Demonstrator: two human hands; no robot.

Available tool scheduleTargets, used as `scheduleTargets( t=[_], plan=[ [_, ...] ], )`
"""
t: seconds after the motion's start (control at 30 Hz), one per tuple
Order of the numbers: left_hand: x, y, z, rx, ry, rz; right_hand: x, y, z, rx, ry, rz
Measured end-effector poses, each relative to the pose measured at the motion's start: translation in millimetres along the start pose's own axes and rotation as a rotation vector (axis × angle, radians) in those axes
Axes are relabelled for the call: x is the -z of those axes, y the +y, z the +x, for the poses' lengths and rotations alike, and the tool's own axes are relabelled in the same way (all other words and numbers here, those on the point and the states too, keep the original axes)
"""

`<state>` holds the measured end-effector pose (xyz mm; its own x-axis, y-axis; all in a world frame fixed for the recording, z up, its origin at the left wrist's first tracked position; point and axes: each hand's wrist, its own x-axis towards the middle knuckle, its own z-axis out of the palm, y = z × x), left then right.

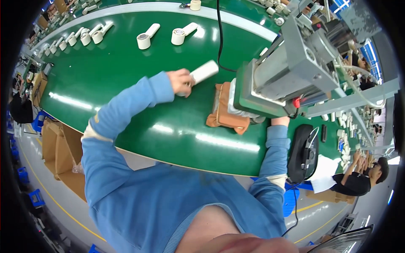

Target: The recorder is assembling small white plastic components using an industrial press machine on a factory line.

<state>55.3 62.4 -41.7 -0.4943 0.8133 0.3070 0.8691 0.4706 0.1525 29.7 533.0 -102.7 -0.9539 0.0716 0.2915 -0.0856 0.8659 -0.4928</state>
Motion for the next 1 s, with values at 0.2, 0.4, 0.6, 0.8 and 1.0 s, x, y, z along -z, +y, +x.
scheduleTargets(
  t=[0.2, 0.4, 0.6, 0.8, 1.0],
  plan=[
    [-2, 84, -52, 0.363, 0.224, -0.251, -4, 33, -5, 0.025, 0.131, -0.107],
    [-71, 74, -77, 0.854, 0.589, -0.254, -22, 35, -11, 0.014, 0.183, -0.248],
    [-36, 65, -55, 0.934, 0.625, -0.676, -18, 38, -16, -0.045, 0.149, -0.269],
    [-37, 62, -6, 0.567, 0.658, -0.926, -15, 35, -16, -0.007, 0.123, -0.297],
    [-60, 61, 35, 0.527, 0.507, -0.902, 2, 17, -14, -0.033, 0.043, -0.182]
  ],
)
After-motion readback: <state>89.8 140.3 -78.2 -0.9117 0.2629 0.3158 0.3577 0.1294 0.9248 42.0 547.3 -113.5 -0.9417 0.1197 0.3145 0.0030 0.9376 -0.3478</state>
